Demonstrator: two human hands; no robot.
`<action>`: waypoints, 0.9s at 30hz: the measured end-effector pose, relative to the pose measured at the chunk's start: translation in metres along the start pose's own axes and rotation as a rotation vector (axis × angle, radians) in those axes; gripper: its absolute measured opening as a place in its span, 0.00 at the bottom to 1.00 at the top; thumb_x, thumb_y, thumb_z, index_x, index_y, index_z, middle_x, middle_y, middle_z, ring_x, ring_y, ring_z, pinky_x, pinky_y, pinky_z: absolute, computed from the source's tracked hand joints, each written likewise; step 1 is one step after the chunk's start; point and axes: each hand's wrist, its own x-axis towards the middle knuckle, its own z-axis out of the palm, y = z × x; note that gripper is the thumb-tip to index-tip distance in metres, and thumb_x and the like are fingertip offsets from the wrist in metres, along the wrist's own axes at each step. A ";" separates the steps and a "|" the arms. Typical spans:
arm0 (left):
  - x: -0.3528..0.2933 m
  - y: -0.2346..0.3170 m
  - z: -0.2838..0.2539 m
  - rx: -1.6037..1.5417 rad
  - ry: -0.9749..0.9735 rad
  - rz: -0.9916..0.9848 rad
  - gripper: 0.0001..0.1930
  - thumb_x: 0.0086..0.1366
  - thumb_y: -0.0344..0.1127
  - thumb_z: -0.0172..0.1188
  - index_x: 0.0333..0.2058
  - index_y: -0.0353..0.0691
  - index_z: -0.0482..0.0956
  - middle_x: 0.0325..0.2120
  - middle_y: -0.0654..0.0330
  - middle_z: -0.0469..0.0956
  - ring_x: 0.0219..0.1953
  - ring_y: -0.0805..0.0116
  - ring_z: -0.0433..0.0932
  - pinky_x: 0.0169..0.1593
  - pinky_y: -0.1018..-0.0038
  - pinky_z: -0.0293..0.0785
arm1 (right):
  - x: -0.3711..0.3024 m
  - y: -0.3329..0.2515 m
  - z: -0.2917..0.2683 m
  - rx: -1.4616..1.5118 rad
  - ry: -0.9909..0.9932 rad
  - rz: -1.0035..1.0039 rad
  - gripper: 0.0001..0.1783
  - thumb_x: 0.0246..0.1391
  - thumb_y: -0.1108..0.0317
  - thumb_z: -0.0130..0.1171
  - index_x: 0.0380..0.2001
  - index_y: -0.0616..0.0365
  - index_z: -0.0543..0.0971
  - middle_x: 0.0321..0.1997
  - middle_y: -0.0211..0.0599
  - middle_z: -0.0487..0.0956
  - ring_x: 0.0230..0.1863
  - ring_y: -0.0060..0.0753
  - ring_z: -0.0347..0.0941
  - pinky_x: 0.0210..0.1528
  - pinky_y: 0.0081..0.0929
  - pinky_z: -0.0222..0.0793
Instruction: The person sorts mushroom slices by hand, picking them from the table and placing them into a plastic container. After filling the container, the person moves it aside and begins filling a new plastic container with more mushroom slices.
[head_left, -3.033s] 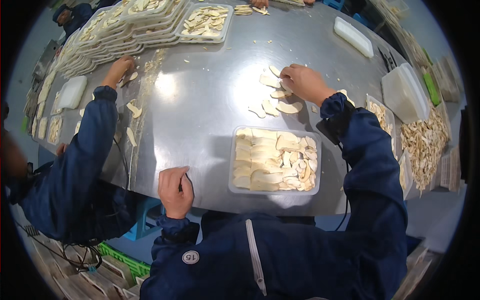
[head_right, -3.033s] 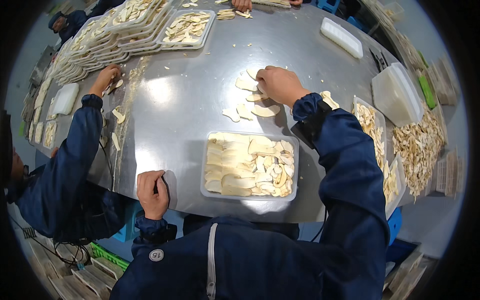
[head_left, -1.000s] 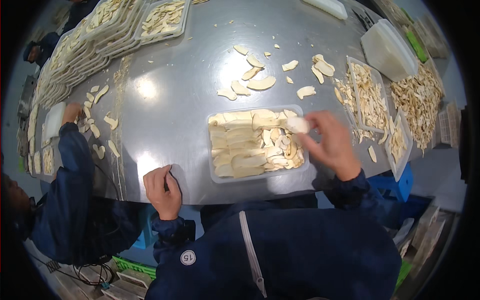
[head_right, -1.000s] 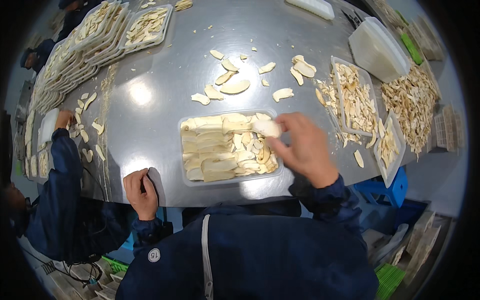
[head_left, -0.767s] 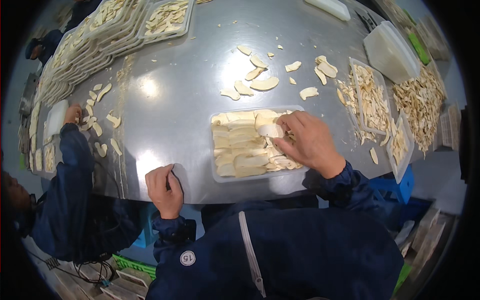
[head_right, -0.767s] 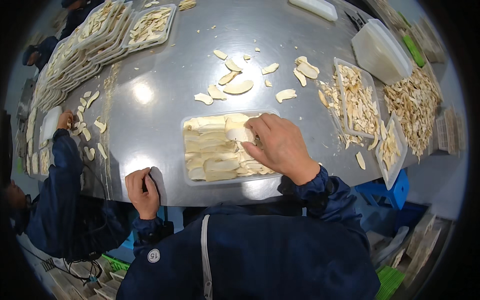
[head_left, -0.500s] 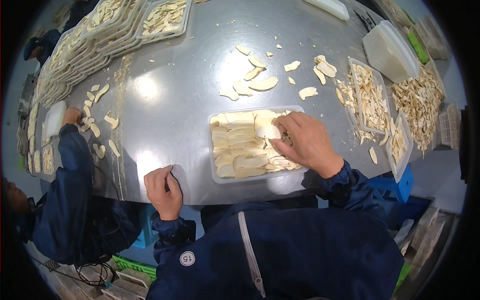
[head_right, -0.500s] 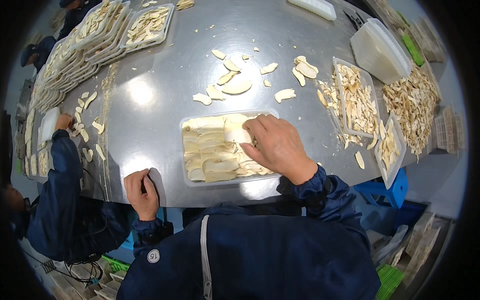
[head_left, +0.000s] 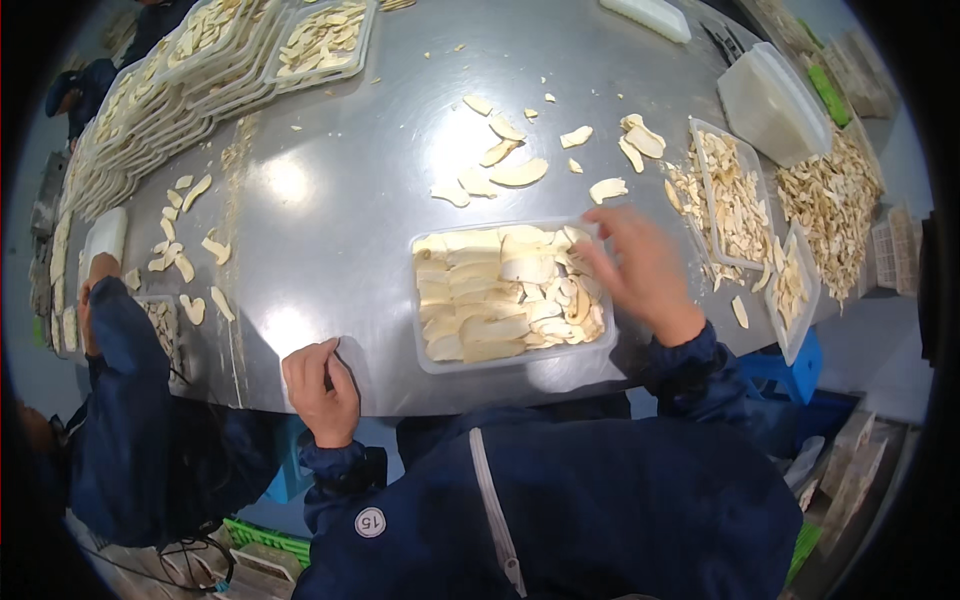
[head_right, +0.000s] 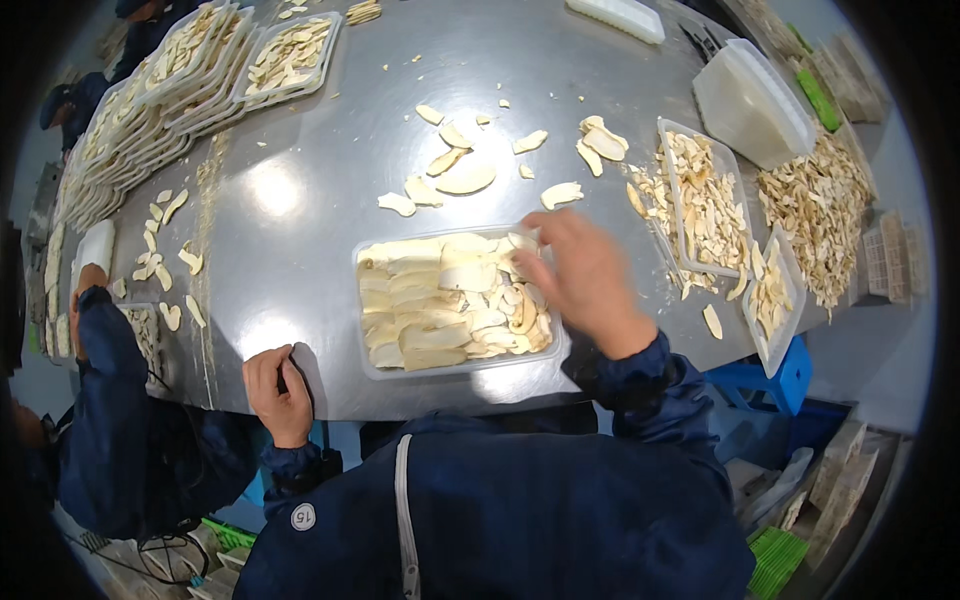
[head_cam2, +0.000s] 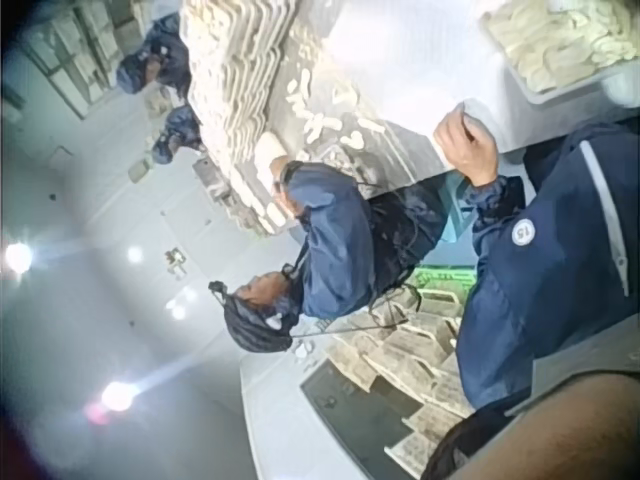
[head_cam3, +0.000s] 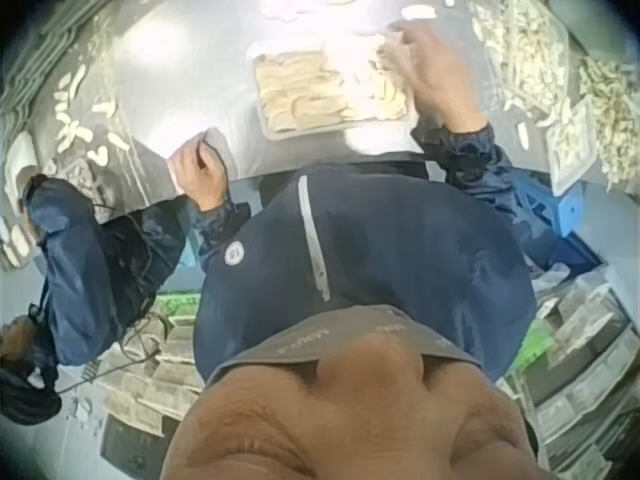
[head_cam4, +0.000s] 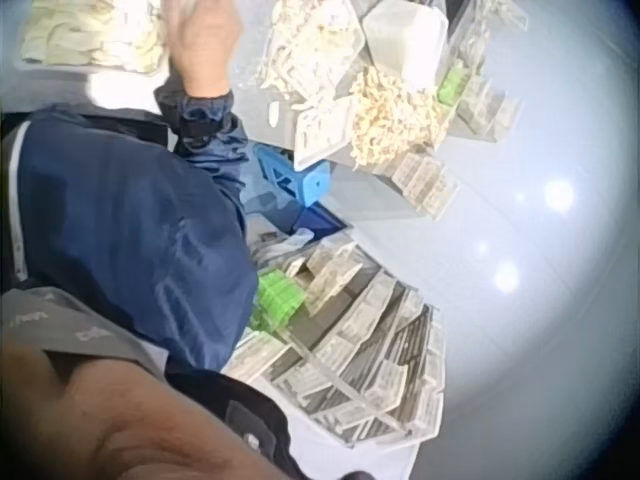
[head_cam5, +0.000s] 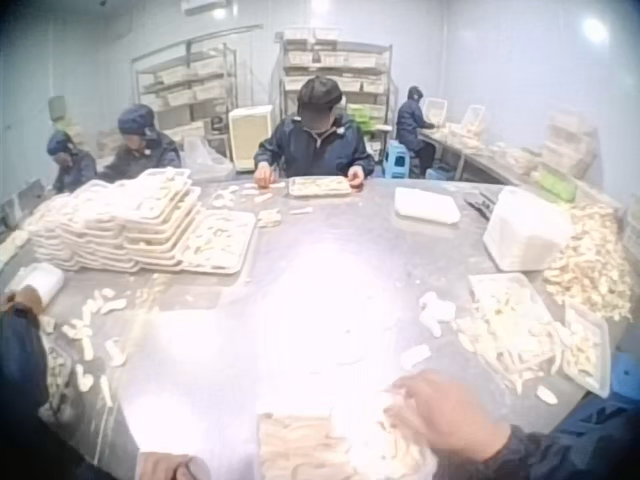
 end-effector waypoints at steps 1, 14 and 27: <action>-0.001 0.000 0.000 0.003 -0.003 -0.004 0.12 0.58 0.20 0.58 0.40 0.36 0.82 0.36 0.53 0.79 0.42 0.51 0.76 0.47 0.62 0.72 | 0.002 0.011 -0.005 -0.006 0.000 -0.001 0.15 0.54 0.64 0.66 0.44 0.55 0.79 0.35 0.39 0.78 0.37 0.46 0.77 0.38 0.40 0.72; -0.001 -0.002 0.001 -0.002 -0.013 0.008 0.12 0.58 0.19 0.57 0.40 0.36 0.82 0.36 0.53 0.79 0.42 0.52 0.76 0.47 0.62 0.72 | 0.027 0.069 0.003 -0.305 0.041 0.032 0.10 0.58 0.66 0.62 0.42 0.53 0.82 0.39 0.38 0.80 0.42 0.48 0.78 0.43 0.41 0.76; 0.000 -0.001 0.000 -0.011 -0.022 0.013 0.11 0.60 0.18 0.57 0.41 0.34 0.81 0.36 0.52 0.79 0.42 0.52 0.75 0.48 0.63 0.72 | 0.001 0.086 -0.004 0.125 -0.031 0.314 0.13 0.61 0.65 0.63 0.44 0.61 0.79 0.34 0.44 0.84 0.33 0.46 0.81 0.40 0.34 0.75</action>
